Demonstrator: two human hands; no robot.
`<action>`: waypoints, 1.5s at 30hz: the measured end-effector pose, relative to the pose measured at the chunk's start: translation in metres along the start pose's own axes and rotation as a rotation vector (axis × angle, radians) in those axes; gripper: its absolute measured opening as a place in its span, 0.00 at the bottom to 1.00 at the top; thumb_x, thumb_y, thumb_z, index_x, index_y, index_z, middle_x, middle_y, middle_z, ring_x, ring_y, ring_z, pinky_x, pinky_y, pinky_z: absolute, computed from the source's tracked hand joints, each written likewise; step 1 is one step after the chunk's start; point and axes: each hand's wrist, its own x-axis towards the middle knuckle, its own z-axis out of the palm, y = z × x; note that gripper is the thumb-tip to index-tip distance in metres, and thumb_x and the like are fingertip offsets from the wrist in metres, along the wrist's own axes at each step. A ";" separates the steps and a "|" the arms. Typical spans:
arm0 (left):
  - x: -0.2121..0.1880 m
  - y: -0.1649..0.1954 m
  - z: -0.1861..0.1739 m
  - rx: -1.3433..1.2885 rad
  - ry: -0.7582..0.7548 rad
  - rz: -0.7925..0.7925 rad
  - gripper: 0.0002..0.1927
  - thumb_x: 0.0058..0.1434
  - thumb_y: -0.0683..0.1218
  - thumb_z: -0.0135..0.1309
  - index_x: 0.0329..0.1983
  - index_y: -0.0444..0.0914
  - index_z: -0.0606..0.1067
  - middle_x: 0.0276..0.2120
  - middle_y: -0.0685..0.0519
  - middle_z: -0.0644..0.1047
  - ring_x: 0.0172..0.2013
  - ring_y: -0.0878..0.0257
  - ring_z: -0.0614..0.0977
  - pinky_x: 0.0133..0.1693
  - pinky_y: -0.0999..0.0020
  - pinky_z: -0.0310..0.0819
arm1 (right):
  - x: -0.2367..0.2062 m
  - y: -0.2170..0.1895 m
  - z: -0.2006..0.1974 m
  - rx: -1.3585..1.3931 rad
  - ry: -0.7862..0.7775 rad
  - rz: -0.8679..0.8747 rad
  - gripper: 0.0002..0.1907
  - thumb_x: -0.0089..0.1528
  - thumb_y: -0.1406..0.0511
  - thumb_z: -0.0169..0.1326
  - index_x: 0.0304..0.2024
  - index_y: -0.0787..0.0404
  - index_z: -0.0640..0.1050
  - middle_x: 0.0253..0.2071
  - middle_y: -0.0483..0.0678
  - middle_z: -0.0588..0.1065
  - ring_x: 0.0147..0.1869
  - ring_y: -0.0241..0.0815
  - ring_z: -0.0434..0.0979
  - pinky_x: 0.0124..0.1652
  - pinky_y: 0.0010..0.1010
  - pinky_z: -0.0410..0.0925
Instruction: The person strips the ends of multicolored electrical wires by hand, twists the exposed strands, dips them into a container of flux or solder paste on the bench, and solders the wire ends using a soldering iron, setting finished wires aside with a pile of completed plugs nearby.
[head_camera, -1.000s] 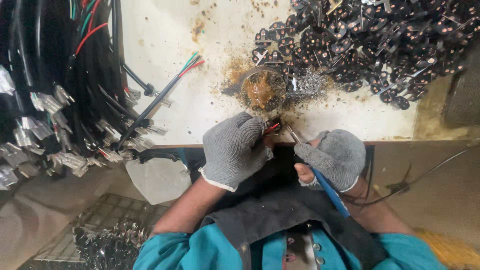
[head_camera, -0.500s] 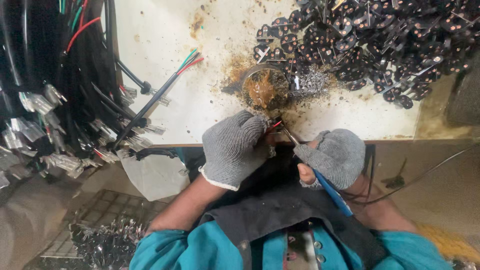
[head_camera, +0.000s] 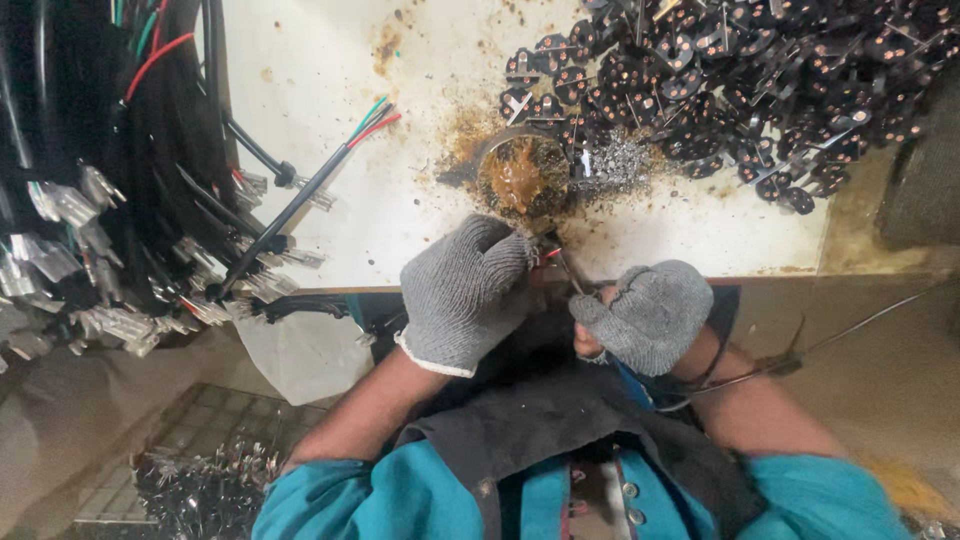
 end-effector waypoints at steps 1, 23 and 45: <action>0.000 0.000 0.000 0.008 -0.006 0.006 0.10 0.49 0.47 0.65 0.30 0.45 0.75 0.32 0.51 0.75 0.30 0.49 0.80 0.29 0.54 0.71 | -0.001 0.001 0.002 -0.054 -0.033 0.102 0.19 0.60 0.49 0.55 0.20 0.49 0.83 0.19 0.40 0.78 0.27 0.42 0.78 0.31 0.37 0.68; -0.001 0.000 -0.004 -0.039 -0.006 -0.009 0.13 0.48 0.46 0.64 0.38 0.45 0.78 0.34 0.51 0.75 0.32 0.48 0.80 0.31 0.55 0.72 | -0.014 0.010 0.013 0.269 0.304 -0.220 0.15 0.60 0.53 0.56 0.25 0.53 0.79 0.22 0.46 0.74 0.28 0.47 0.73 0.31 0.40 0.65; -0.004 -0.003 0.001 -0.044 -0.012 -0.024 0.10 0.51 0.48 0.65 0.33 0.45 0.76 0.31 0.51 0.74 0.30 0.48 0.79 0.30 0.54 0.71 | -0.007 0.030 0.032 0.464 0.205 -0.248 0.13 0.60 0.53 0.54 0.32 0.54 0.80 0.28 0.50 0.73 0.33 0.50 0.69 0.35 0.44 0.62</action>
